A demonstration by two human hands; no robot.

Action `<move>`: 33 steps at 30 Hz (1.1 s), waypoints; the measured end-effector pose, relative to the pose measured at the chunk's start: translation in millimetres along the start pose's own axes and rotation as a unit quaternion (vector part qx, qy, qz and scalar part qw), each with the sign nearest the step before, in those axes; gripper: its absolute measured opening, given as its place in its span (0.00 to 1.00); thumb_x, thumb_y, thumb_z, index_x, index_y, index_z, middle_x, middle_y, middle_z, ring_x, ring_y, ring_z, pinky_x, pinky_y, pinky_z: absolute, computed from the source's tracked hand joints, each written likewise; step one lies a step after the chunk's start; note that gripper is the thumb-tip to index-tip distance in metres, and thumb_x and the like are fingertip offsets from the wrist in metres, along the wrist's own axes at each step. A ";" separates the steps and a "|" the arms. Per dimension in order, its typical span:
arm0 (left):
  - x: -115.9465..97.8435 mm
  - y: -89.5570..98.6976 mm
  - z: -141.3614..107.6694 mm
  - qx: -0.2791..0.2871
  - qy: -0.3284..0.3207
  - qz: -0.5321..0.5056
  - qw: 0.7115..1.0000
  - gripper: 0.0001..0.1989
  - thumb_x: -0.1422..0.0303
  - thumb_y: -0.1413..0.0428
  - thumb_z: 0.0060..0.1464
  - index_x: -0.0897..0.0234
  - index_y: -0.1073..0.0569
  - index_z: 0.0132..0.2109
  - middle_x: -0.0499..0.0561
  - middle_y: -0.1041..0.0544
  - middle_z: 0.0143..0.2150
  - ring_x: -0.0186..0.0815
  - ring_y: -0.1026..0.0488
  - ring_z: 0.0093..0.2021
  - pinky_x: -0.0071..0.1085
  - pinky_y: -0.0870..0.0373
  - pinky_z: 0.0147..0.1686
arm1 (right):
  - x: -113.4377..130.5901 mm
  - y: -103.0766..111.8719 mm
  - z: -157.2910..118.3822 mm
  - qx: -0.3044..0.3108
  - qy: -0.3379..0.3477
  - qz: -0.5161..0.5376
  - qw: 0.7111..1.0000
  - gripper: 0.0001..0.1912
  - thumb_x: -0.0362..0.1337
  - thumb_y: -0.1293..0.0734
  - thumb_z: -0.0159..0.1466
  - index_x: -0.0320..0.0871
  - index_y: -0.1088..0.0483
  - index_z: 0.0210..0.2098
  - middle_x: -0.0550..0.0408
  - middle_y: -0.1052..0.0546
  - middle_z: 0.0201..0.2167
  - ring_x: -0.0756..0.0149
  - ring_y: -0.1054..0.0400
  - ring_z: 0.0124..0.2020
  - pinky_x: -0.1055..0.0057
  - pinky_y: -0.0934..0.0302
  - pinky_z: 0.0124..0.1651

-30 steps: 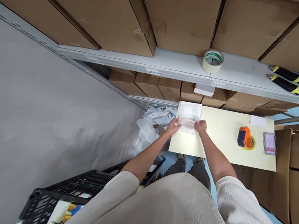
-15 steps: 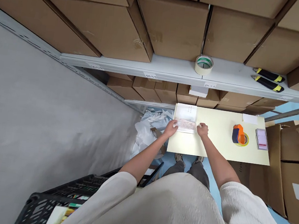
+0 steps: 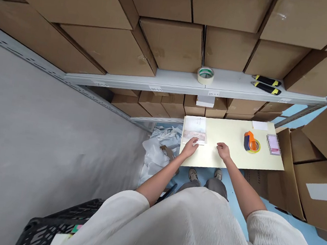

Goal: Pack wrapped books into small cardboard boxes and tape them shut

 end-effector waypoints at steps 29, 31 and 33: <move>6.4 6.8 -289.4 -0.449 0.097 -0.124 0.880 0.18 0.76 0.41 0.63 0.61 0.21 0.58 0.58 0.17 0.61 0.44 0.18 0.60 0.45 0.22 0.63 | 77.4 -136.5 -133.4 0.443 0.243 -0.102 0.857 0.09 0.40 0.31 0.59 0.47 0.22 0.37 0.50 0.14 0.41 0.55 0.20 0.46 0.55 0.27 0.59; 12.8 15.0 -337.5 -0.487 0.089 -0.125 0.860 0.18 0.76 0.40 0.63 0.60 0.21 0.58 0.58 0.17 0.61 0.45 0.19 0.61 0.46 0.22 0.63 | 77.9 -162.5 -179.2 0.482 0.271 -0.109 0.826 0.09 0.41 0.30 0.59 0.47 0.22 0.38 0.50 0.14 0.41 0.55 0.20 0.46 0.55 0.27 0.59; 21.6 19.3 -388.7 -0.520 0.081 -0.122 0.842 0.19 0.76 0.40 0.63 0.59 0.21 0.59 0.58 0.17 0.62 0.45 0.19 0.62 0.46 0.22 0.63 | 73.1 -185.6 -230.5 0.516 0.299 -0.116 0.794 0.10 0.42 0.30 0.60 0.47 0.22 0.39 0.50 0.14 0.41 0.55 0.20 0.45 0.55 0.27 0.59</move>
Point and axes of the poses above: each hand's wrist, its own z-axis towards the middle knuckle, its own y-axis out of the back of the hand, x = y × z, the point moved 8 cm from there along z, towards the middle knuckle
